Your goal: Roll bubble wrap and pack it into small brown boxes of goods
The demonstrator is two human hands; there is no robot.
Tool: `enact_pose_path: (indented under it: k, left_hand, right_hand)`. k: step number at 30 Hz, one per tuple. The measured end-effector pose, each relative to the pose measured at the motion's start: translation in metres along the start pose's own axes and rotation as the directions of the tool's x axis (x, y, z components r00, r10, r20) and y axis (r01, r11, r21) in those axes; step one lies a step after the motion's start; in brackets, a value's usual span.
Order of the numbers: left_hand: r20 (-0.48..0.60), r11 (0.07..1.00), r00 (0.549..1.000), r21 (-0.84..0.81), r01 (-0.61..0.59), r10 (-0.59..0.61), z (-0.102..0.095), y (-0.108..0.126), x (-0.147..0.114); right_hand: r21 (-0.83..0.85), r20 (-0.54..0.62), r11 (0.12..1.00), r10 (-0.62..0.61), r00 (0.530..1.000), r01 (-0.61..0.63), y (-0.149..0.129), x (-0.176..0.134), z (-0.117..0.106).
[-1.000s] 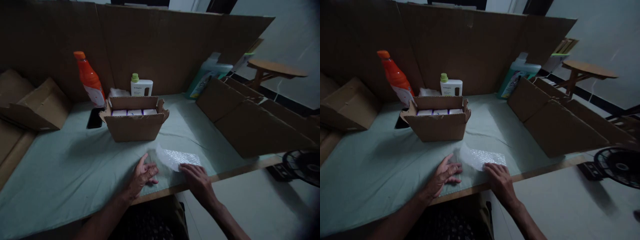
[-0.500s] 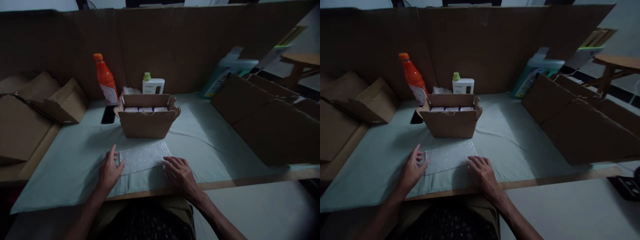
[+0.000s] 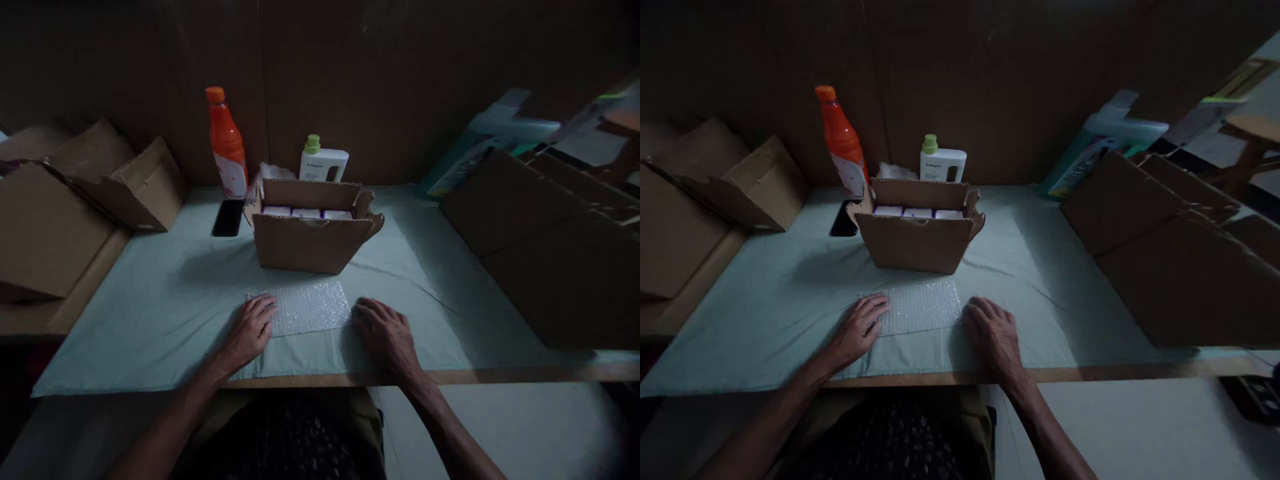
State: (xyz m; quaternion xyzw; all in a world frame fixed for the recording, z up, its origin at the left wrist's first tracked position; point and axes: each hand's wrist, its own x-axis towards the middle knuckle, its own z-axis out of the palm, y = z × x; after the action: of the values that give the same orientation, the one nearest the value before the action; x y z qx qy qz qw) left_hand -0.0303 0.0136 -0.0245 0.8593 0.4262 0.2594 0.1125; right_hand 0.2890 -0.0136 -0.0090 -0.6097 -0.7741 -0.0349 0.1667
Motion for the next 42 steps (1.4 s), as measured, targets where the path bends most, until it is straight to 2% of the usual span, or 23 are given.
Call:
enact_pose_path:
  k: [2, 3, 5, 6, 8, 11, 15, 17, 20, 22, 26, 27, 29, 32, 34, 35, 37, 38, 39, 40, 42]
  left_hand:
    - [-0.068, 0.999, 0.997, 0.033, 0.031, -0.029, -0.008, 0.001, -0.004]
    - [-0.120, 0.994, 0.989, 0.069, 0.090, -0.081, -0.014, 0.002, -0.006]
    - [-0.211, 0.949, 0.948, 0.154, 0.275, -0.240, -0.024, 0.005, -0.010]
    - [-0.222, 0.909, 0.919, 0.193, 0.369, -0.325, -0.029, 0.006, -0.012]
    - [-0.170, 0.827, 0.869, 0.267, 0.494, -0.464, -0.032, 0.010, -0.016]
    - [-0.050, 0.809, 0.847, 0.270, 0.522, -0.529, -0.023, 0.018, -0.016]
    - [-0.067, 0.838, 0.838, 0.039, 0.544, -0.541, -0.008, 0.026, -0.014]
    - [-0.103, 0.822, 0.816, -0.074, 0.564, -0.569, -0.007, 0.027, -0.016]
    - [-0.113, 0.762, 0.763, -0.247, 0.599, -0.637, -0.013, 0.029, -0.021]
    - [-0.048, 0.660, 0.712, -0.423, 0.621, -0.700, -0.019, 0.032, -0.023]
    - [0.110, 0.324, 0.613, -0.769, 0.551, -0.783, -0.026, 0.040, -0.020]
    - [0.122, 0.269, 0.596, -0.808, 0.524, -0.794, -0.026, 0.041, -0.018]
    - [0.127, 0.240, 0.583, -0.826, 0.510, -0.802, -0.025, 0.041, -0.017]
    - [0.203, 0.318, 0.643, -0.736, 0.598, -0.738, -0.023, 0.038, -0.015]
    - [0.186, 0.469, 0.721, -0.647, 0.601, -0.668, -0.028, 0.039, -0.013]
    - [0.113, 0.585, 0.782, -0.601, 0.545, -0.613, -0.034, 0.040, -0.010]
    - [-0.152, 0.840, 0.904, -0.456, 0.295, -0.400, -0.055, 0.046, 0.001]
    - [-0.284, 0.928, 0.926, -0.343, 0.142, -0.247, -0.069, 0.049, 0.009]
    - [-0.382, 0.975, 0.919, -0.223, 0.007, -0.095, -0.083, 0.052, 0.020]
    - [-0.453, 0.991, 0.891, -0.110, -0.076, 0.018, -0.098, 0.054, 0.034]
    - [-0.543, 0.993, 0.832, 0.037, -0.110, 0.113, -0.124, 0.052, 0.070]
  right_hand:
    - [-0.038, -0.022, 0.995, 0.095, 0.995, -0.095, 0.012, -0.004, -0.009]
    - [-0.047, -0.018, 0.992, 0.112, 0.994, -0.113, 0.011, -0.002, -0.010]
    - [-0.054, 0.003, 0.992, 0.116, 0.993, -0.116, -0.002, 0.010, -0.007]
    - [-0.052, 0.016, 0.992, 0.113, 0.993, -0.112, -0.011, 0.017, -0.003]
    - [-0.021, 0.041, 0.995, 0.103, 0.994, -0.102, -0.028, 0.029, 0.006]
    - [0.078, 0.080, 0.991, 0.102, 0.992, -0.108, -0.040, 0.036, 0.014]
    - [0.234, 0.111, 0.943, 0.215, 0.970, -0.235, -0.035, 0.025, 0.013]
    - [0.309, 0.119, 0.908, 0.257, 0.959, -0.282, -0.031, 0.017, 0.010]
    - [0.376, 0.139, 0.885, 0.241, 0.961, -0.276, -0.031, 0.011, 0.005]
    - [0.408, 0.152, 0.882, 0.191, 0.970, -0.237, -0.032, 0.011, 0.002]
    - [0.417, 0.211, 0.891, 0.099, 0.973, -0.181, -0.029, 0.014, 0.002]
    - [0.416, 0.223, 0.891, 0.094, 0.970, -0.182, -0.027, 0.015, 0.003]
    - [0.423, 0.225, 0.887, 0.096, 0.969, -0.187, -0.026, 0.014, 0.006]
    - [0.443, 0.212, 0.883, 0.068, 0.975, -0.158, -0.027, 0.014, 0.003]
    - [0.467, 0.204, 0.881, -0.017, 0.979, -0.082, -0.029, 0.017, -0.013]
    - [0.482, 0.191, 0.876, -0.081, 0.978, -0.021, -0.031, 0.019, -0.026]
    - [0.502, 0.103, 0.855, -0.209, 0.972, 0.130, -0.032, 0.028, -0.061]
    - [0.505, 0.028, 0.839, -0.253, 0.967, 0.204, -0.032, 0.035, -0.081]
    - [0.503, -0.073, 0.822, -0.266, 0.961, 0.266, -0.031, 0.044, -0.101]
    - [0.501, -0.174, 0.811, -0.249, 0.953, 0.303, -0.030, 0.055, -0.119]
    - [0.473, -0.359, 0.814, -0.172, 0.917, 0.338, -0.023, 0.086, -0.146]
